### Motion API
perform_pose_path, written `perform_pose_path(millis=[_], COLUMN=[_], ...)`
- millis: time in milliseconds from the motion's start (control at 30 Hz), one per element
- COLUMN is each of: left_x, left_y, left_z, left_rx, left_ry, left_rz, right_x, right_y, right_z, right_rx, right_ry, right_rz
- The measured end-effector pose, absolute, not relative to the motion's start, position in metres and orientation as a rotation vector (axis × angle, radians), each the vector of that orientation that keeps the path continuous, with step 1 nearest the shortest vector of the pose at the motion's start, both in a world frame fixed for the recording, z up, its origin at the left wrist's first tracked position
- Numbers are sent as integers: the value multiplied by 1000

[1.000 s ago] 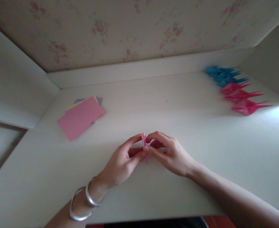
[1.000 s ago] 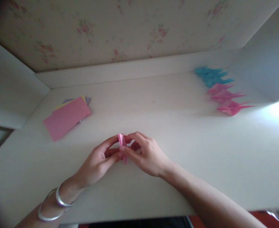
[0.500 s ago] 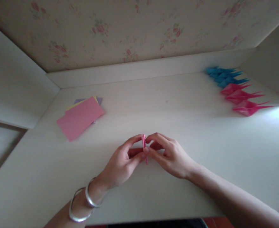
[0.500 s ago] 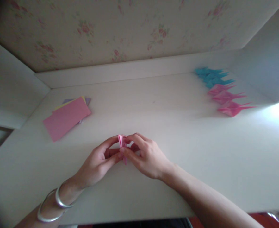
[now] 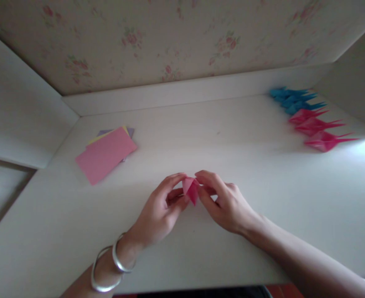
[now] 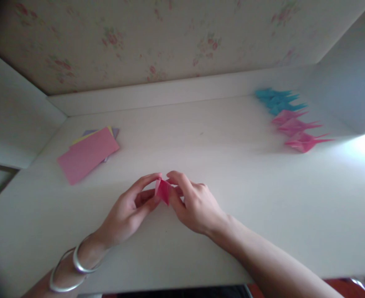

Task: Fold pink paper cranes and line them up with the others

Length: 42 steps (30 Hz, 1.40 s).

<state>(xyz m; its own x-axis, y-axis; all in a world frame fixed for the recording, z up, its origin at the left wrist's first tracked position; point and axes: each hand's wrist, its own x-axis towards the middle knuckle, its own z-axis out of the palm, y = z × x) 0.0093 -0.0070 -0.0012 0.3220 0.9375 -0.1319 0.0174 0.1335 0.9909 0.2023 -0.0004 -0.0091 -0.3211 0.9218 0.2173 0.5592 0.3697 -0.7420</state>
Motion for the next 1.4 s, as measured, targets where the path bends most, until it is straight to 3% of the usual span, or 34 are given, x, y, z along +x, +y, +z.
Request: perform_pose_path(millis=[200, 767, 1133, 1267, 1400], left_x=[14, 16, 15, 16, 16], left_y=[-17, -7, -3, -3, -2], left_z=[2, 3, 3, 3, 3], left_rx=[1461, 627, 538, 516, 513], left_ry=[977, 962, 901, 964, 1057], left_rz=[849, 845, 848, 868, 902], right_x=[202, 202, 201, 201, 200], right_y=[3, 2, 2, 2, 2], right_z=[-15, -15, -15, -17, -17], right_rx=[-1244, -921, -988, -1008, -1084], right_ry=[-1982, -2170, -2180, -2186, -2061], right_rz=[682, 360, 204, 235, 472])
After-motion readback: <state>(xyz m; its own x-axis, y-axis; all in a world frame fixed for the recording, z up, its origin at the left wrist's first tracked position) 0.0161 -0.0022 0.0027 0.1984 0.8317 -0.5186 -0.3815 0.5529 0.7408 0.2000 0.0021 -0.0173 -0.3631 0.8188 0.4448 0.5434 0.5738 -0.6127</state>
